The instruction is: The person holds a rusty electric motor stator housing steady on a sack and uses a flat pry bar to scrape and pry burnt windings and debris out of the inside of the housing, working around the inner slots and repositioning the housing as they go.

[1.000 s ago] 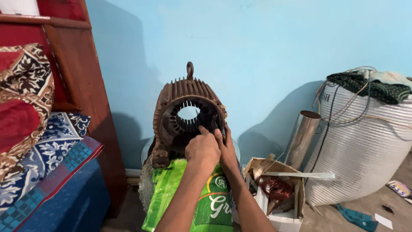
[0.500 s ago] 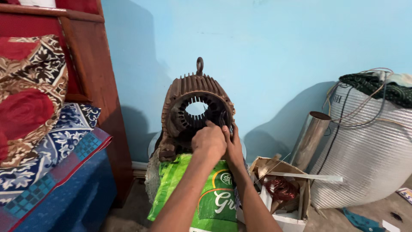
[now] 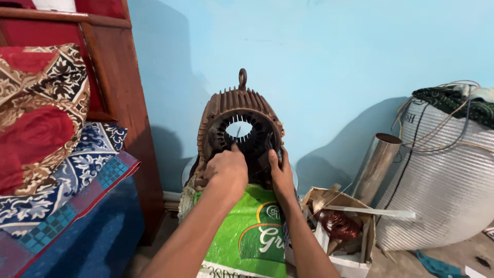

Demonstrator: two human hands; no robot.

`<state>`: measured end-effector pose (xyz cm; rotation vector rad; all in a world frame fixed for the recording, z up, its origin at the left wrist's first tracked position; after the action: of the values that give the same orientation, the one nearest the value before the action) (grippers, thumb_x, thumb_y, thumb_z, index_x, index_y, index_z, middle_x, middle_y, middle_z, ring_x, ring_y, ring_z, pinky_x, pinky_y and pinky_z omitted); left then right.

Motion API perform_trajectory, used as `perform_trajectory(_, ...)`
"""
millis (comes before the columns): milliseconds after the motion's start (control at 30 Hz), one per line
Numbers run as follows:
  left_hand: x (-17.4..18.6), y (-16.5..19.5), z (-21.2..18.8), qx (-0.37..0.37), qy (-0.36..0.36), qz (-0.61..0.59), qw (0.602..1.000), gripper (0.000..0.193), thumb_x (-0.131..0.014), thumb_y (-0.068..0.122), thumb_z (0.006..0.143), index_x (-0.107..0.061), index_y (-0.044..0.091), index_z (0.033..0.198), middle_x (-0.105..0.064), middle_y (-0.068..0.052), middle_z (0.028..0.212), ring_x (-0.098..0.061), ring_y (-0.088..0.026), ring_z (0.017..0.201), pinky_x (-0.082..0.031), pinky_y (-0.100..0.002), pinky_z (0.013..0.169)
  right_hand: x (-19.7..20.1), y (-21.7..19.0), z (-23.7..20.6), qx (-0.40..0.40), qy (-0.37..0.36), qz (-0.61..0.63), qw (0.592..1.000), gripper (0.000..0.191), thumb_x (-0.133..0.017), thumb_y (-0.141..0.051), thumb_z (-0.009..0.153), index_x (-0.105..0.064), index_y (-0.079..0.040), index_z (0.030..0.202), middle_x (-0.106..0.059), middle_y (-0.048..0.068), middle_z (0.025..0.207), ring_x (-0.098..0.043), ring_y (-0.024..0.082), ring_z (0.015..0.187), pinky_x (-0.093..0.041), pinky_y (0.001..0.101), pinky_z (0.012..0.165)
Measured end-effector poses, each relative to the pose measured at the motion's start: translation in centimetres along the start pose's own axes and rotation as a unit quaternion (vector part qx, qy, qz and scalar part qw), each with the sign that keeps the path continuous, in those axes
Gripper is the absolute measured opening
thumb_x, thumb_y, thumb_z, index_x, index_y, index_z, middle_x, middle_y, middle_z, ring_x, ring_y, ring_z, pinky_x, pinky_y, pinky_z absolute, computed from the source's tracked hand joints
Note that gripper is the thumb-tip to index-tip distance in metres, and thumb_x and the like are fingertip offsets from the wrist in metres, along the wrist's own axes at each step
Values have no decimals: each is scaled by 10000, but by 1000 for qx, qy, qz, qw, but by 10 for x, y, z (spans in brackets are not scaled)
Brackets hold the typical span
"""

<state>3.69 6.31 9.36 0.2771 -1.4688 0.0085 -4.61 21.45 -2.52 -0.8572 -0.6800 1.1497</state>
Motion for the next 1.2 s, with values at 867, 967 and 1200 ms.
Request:
perform_trajectory(867, -54, 19, 13, -129, -26, 143, 981, 595, -766, 187, 878, -582, 50, 1427, -554, -142, 1444, -692, -277, 1129, -592, -396, 785, 0, 8, 1, 0, -18, 5, 1000, 681, -505, -595, 977, -623, -12, 1307, -725, 136, 1126, -637, 200, 1044, -480, 339, 966)
perform_trajectory(967, -45, 15, 11, -112, -9, 129, 985, 767, -780, 168, 866, -417, 9, 1522, -619, -117, 1381, -714, -269, 1097, -609, -397, 766, -1, 3, 1, 15, -20, 24, 999, 683, -511, -598, 981, -615, -9, 1313, -721, 136, 1143, -625, 195, 1059, -478, 338, 970)
perform_trajectory(1200, -39, 19, 18, -111, 16, 113, 987, 568, -761, 162, 874, -615, 34, 1407, -707, -96, 1299, -733, -265, 1091, -624, -426, 748, 2, 3, -1, -25, -10, -28, 999, 699, -495, -605, 961, -627, -16, 1314, -730, 148, 1124, -646, 207, 1040, -479, 343, 960)
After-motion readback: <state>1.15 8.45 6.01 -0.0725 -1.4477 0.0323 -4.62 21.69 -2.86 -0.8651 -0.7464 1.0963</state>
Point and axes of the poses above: each hand's wrist, its own z-axis towards the middle knuckle, its own x-axis out of the back of the hand, y = z × x, the point moved 2 cm from there along z, towards the middle knuckle
